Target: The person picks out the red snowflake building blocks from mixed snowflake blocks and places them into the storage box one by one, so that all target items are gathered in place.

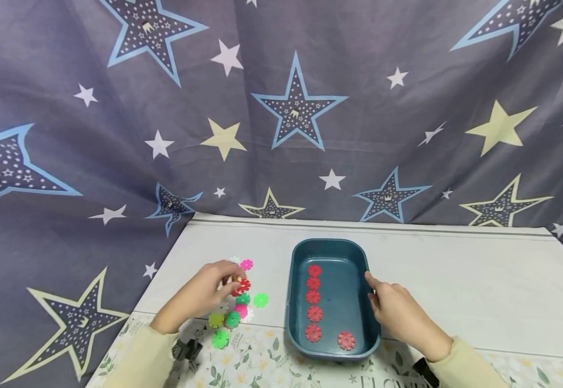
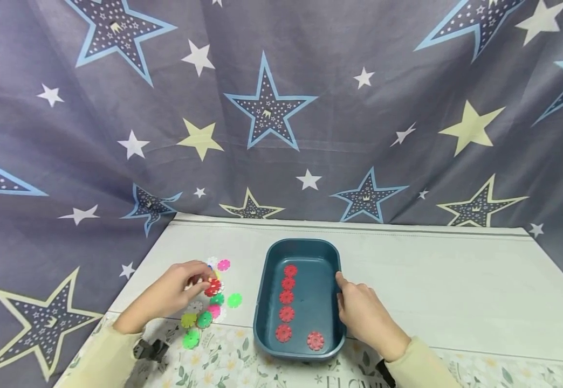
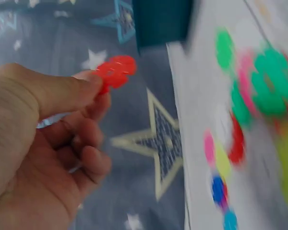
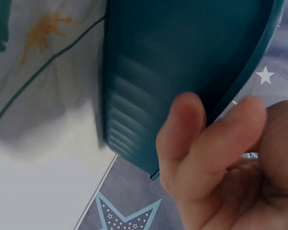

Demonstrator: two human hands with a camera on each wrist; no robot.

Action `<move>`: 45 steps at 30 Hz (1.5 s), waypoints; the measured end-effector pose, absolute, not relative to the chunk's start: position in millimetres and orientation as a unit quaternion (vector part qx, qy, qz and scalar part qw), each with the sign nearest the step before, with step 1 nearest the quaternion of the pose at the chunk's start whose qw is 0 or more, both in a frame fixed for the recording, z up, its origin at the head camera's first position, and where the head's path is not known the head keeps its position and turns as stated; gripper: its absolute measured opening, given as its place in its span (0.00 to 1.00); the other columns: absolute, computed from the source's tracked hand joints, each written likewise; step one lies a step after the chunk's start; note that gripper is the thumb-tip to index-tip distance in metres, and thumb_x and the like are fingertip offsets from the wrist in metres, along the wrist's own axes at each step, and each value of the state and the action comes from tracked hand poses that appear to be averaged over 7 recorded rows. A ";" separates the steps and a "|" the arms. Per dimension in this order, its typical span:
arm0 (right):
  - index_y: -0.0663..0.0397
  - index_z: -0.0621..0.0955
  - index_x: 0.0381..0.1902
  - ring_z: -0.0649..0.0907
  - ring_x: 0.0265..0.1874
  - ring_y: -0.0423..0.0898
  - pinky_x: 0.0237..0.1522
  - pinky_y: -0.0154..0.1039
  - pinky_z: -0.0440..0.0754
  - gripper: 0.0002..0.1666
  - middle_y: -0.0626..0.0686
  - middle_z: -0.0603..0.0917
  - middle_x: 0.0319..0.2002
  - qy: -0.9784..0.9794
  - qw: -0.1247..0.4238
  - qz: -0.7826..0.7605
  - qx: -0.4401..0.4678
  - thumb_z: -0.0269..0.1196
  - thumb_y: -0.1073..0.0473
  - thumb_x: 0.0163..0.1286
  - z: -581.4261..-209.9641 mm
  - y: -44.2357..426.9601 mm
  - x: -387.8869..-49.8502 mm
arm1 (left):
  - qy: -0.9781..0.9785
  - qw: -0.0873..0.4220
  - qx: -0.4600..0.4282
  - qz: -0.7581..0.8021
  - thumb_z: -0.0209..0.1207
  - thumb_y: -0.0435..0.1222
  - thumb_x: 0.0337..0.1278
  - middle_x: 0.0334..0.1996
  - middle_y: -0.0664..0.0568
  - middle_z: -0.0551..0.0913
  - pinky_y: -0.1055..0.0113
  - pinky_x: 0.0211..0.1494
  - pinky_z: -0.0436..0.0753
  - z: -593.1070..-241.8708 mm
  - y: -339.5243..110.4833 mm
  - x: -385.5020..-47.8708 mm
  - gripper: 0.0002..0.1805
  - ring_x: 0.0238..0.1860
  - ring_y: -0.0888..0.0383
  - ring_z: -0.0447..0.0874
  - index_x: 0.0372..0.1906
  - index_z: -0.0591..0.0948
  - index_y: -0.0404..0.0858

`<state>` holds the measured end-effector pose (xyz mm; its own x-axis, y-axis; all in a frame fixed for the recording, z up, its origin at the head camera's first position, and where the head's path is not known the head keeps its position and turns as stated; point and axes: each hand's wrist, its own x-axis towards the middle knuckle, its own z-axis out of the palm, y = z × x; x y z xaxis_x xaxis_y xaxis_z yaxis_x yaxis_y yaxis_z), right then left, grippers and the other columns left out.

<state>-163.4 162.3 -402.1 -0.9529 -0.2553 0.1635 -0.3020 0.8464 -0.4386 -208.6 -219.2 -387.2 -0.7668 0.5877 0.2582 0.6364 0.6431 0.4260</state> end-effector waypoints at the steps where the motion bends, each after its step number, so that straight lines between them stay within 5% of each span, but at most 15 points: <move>1: 0.75 0.71 0.58 0.67 0.13 0.40 0.19 0.36 0.67 0.26 0.45 0.69 0.13 -0.960 0.050 0.236 0.146 0.58 0.70 0.63 -402.4 161.9 -163.4 | -0.900 0.057 -0.347 -0.257 0.61 0.29 0.58 0.29 0.64 0.75 0.70 0.29 0.72 -385.2 -210.3 -209.3 0.08 0.26 0.65 0.69 0.35 0.81 0.46; 14: 0.74 0.71 0.59 0.65 0.12 0.40 0.18 0.35 0.66 0.26 0.44 0.67 0.13 -0.957 0.048 0.242 0.151 0.58 0.70 0.63 -403.6 157.5 -163.9 | -0.858 0.070 -0.406 -0.306 0.60 0.32 0.60 0.31 0.63 0.77 0.70 0.29 0.71 -378.6 -139.0 -224.4 0.07 0.27 0.62 0.69 0.40 0.83 0.46; 20: 0.75 0.71 0.59 0.66 0.12 0.40 0.18 0.35 0.66 0.26 0.44 0.67 0.13 -0.958 0.047 0.239 0.153 0.58 0.70 0.63 -402.6 157.6 -164.2 | -0.853 0.052 -0.457 -0.245 0.61 0.34 0.60 0.35 0.61 0.81 0.71 0.43 0.73 -383.5 -97.3 -218.5 0.05 0.35 0.65 0.75 0.40 0.84 0.43; 25: 0.74 0.71 0.59 0.66 0.12 0.40 0.16 0.35 0.66 0.26 0.45 0.67 0.12 -0.958 0.043 0.243 0.148 0.58 0.70 0.63 -401.6 158.6 -164.9 | -0.857 0.023 -0.497 -0.137 0.66 0.36 0.54 0.30 0.67 0.81 0.74 0.46 0.71 -393.7 -52.7 -215.3 0.05 0.33 0.67 0.73 0.35 0.84 0.49; 33: 0.75 0.70 0.60 0.65 0.10 0.41 0.15 0.35 0.65 0.26 0.46 0.66 0.11 -0.958 0.030 0.246 0.144 0.57 0.69 0.65 -400.8 159.4 -162.1 | -0.872 -0.089 -0.479 -0.051 0.66 0.29 0.48 0.20 0.64 0.75 0.77 0.27 0.71 -416.6 -14.0 -206.8 0.11 0.20 0.68 0.71 0.32 0.81 0.49; 45: 0.76 0.69 0.60 0.65 0.10 0.40 0.15 0.35 0.65 0.26 0.46 0.67 0.12 -0.959 0.037 0.238 0.151 0.57 0.69 0.65 -402.5 162.6 -162.1 | -0.897 -0.022 -0.439 -0.040 0.67 0.40 0.53 0.20 0.62 0.75 0.74 0.30 0.73 -406.6 -16.4 -204.2 0.08 0.23 0.66 0.73 0.28 0.77 0.46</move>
